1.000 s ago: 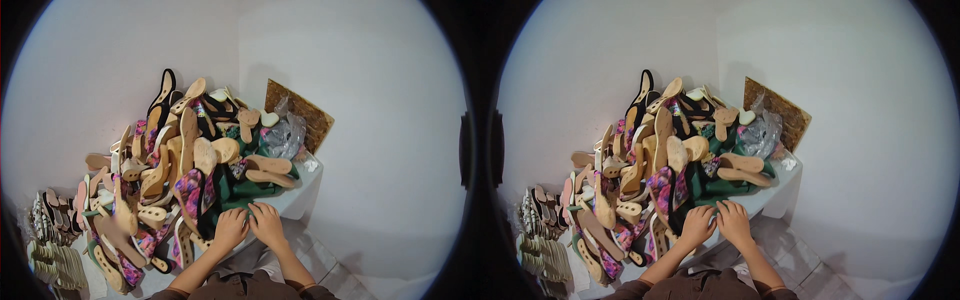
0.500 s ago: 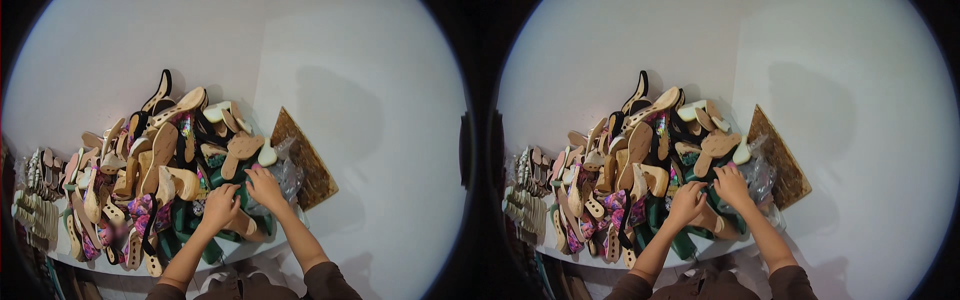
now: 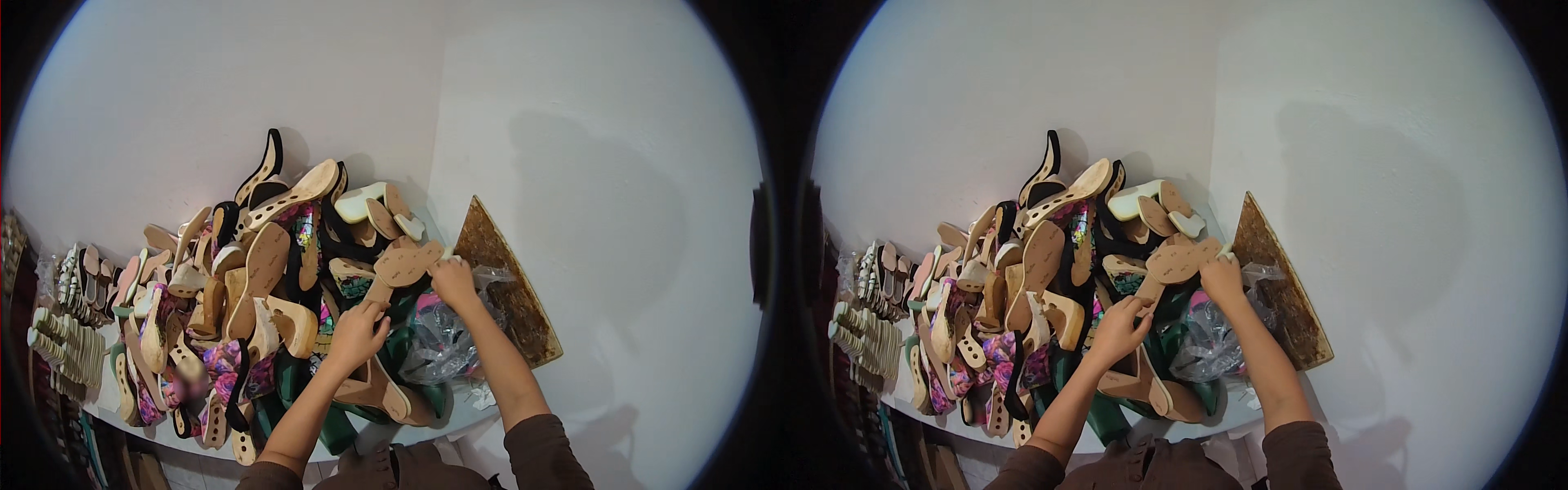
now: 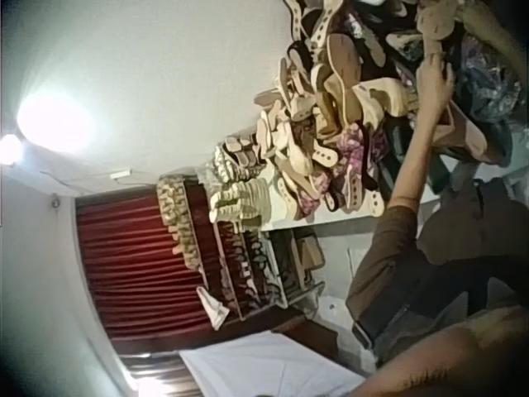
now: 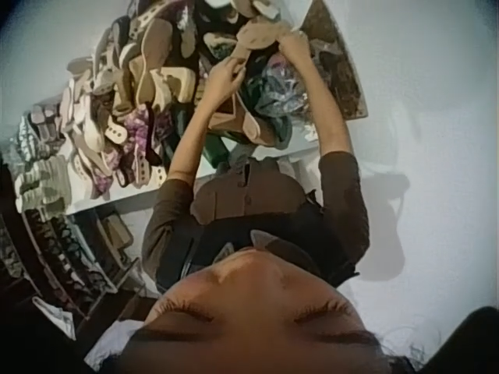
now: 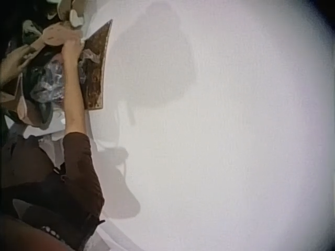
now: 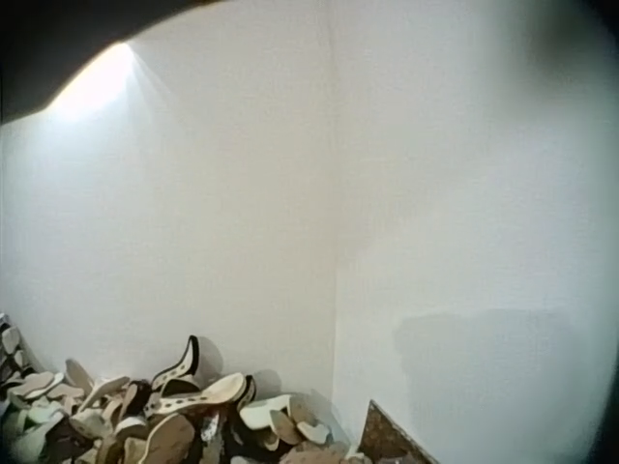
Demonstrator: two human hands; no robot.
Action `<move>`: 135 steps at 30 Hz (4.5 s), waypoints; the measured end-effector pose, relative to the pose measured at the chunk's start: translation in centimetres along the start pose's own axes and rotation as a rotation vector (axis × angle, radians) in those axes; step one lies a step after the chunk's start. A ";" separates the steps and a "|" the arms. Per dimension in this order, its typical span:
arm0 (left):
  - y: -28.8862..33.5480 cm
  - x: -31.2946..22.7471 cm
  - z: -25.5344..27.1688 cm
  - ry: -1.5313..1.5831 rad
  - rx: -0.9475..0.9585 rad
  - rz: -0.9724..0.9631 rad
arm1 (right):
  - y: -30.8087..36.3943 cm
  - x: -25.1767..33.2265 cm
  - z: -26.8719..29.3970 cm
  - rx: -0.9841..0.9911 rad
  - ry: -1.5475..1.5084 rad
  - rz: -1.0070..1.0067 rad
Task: Sorting and matching shoe insoles with corresponding shoe bases and components.
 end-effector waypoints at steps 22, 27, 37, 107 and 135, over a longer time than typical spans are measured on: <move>-1.9 1.4 1.4 0.258 -0.029 0.163 | -4.4 1.6 12.9 -0.052 -0.375 0.202; -2.7 1.8 2.1 0.361 -0.174 0.162 | -5.6 1.0 18.2 -0.117 -1.073 0.252; -0.3 5.8 -2.5 1.402 0.061 0.502 | -7.6 2.2 7.2 -0.129 -1.563 -0.013; 3.5 11.8 -6.6 1.586 0.004 0.880 | 4.8 5.8 -3.0 -0.208 -2.365 -0.586; 1.7 9.8 -6.2 1.576 -0.049 0.814 | -4.9 1.6 1.7 -0.426 -0.763 -0.135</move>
Point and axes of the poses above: each hand's wrist, its own y-axis away from the middle knuckle, its own z-axis out of the back of the hand, x = y × z, the point moved 9 cm from there along -y, towards the middle knuckle, and after that the axes turned 6 degrees about z, right-handed, at the moved point
